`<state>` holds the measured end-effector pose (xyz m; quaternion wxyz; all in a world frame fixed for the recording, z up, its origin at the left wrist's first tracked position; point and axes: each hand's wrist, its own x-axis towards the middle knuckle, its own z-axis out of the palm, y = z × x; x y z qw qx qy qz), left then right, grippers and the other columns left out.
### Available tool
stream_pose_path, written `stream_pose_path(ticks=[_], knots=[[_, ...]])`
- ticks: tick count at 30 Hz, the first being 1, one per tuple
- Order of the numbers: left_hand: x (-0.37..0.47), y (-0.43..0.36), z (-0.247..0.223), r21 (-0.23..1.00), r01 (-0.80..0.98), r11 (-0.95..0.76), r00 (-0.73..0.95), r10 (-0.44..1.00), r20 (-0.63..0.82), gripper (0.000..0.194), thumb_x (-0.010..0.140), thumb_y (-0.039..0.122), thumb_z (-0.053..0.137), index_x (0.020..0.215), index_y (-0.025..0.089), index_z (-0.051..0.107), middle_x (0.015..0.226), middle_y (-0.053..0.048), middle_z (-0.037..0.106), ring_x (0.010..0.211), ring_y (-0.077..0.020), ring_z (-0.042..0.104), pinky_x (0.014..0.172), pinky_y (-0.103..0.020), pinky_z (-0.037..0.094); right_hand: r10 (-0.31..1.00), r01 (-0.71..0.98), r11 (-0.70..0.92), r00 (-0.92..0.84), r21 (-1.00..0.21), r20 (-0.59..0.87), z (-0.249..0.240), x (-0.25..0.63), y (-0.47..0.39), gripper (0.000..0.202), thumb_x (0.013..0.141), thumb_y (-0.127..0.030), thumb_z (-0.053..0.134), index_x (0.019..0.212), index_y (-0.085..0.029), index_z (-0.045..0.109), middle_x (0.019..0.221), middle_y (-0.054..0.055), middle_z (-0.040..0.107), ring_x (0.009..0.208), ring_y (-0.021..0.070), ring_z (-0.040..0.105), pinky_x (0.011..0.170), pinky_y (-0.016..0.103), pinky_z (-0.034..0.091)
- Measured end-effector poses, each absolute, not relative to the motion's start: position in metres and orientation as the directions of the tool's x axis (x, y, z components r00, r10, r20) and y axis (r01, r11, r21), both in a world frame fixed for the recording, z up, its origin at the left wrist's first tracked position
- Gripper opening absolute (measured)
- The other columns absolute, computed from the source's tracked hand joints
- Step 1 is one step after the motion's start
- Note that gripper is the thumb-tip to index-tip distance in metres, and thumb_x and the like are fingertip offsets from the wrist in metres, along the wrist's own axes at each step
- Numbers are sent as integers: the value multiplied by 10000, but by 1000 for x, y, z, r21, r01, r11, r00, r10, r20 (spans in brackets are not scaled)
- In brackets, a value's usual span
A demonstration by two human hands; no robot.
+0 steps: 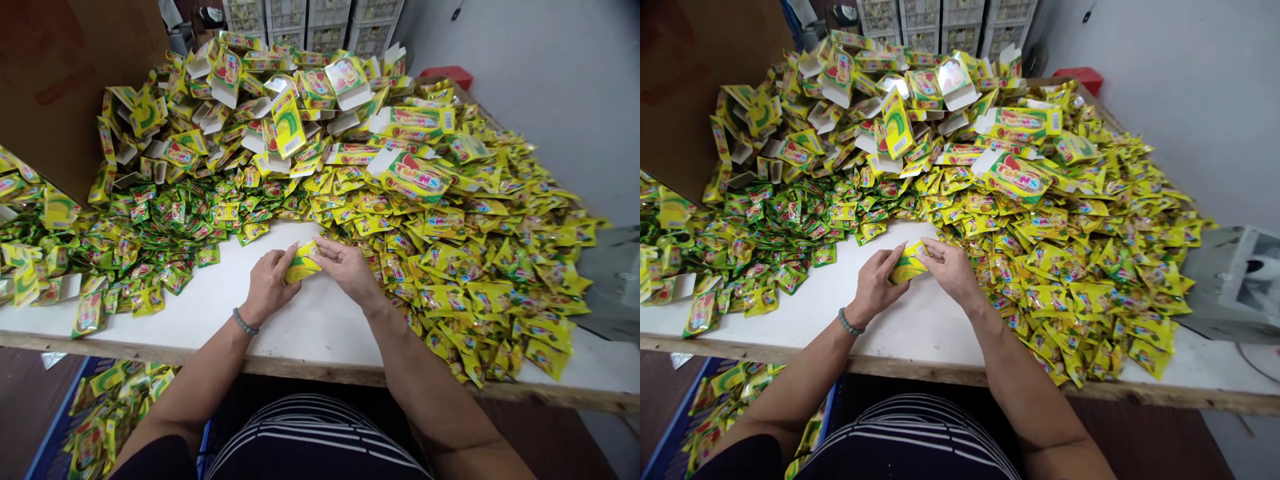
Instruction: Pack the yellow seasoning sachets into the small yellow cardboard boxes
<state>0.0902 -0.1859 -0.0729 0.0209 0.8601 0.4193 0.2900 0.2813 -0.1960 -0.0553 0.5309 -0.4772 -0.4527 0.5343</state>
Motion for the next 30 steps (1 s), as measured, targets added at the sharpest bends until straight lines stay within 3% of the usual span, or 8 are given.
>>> stream_pose_path(ticks=[16,21,24,30], knots=[[90,-187,-71,281,697,-660,489,724,486,733,779,241,641,1483,237,436,1079,-103,628,947,-245,600,826,-381,522,998,-51,33,57,-998,30,-68,274,-197,519,772,-329,751,1270,-202,671,1262,58,706,1173,261,668,1050,424,536],[91,-187,-70,292,688,-665,452,707,544,750,786,246,641,1500,215,412,1091,-104,621,938,-234,598,824,-361,519,998,-102,29,-43,-994,34,-57,279,-198,569,799,-381,751,1332,-218,634,1332,38,662,1214,259,641,1065,408,524],[90,-187,-70,273,690,-671,453,693,560,750,793,252,640,1504,214,406,1077,-98,623,922,-228,597,808,-351,517,999,-73,48,5,-996,48,-50,280,-198,473,833,-437,715,1242,-200,702,1265,35,704,1205,264,643,1078,407,510],[89,-187,-72,262,677,-688,471,678,564,745,785,247,633,1497,210,418,1087,-100,630,928,-231,599,815,-356,516,999,-117,32,14,-993,31,-52,279,-198,477,790,-440,747,1188,-176,729,1148,60,754,1059,260,712,963,395,583]])
